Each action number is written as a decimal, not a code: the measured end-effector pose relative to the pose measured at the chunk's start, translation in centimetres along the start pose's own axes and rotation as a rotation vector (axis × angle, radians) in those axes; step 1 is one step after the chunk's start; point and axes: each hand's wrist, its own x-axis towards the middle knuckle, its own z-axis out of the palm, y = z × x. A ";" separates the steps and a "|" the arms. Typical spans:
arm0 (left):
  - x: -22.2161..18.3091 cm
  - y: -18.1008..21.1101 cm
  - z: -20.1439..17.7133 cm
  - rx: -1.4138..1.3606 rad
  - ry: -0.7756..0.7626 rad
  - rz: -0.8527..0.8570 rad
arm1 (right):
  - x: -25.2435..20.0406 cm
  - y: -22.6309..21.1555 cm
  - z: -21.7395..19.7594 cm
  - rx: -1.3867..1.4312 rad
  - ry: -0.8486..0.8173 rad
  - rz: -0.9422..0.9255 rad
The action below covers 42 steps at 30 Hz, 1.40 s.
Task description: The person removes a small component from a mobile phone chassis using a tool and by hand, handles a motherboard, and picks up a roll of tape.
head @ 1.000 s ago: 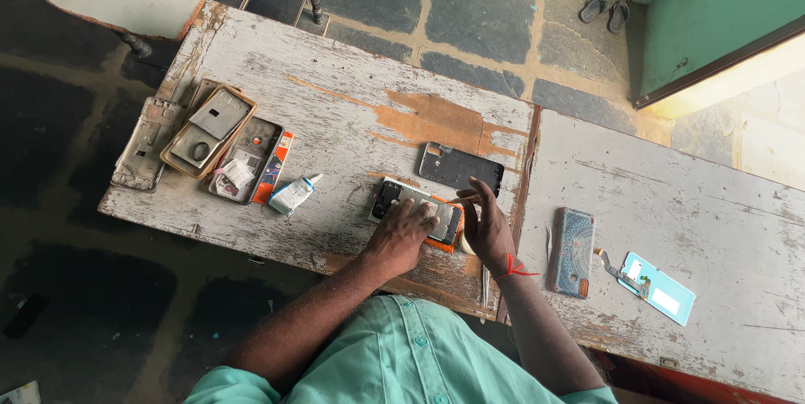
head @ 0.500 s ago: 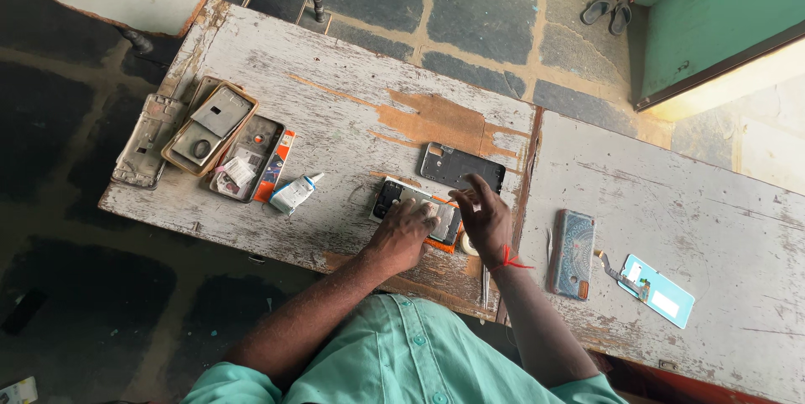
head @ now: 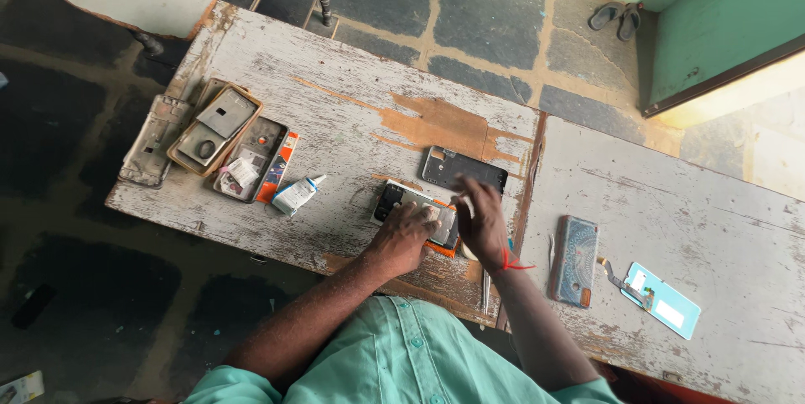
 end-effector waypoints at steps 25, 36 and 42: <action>0.4 0.3 -1.1 -0.058 -0.019 -0.022 | 0.4 0.5 -1.0 -0.045 0.054 0.082; 0.3 -0.1 -0.7 -0.023 -0.023 -0.004 | -0.4 1.3 -0.1 -0.062 0.050 0.106; 0.0 -0.1 -0.9 -0.017 0.044 0.030 | -0.5 1.5 -0.1 -0.152 0.084 0.050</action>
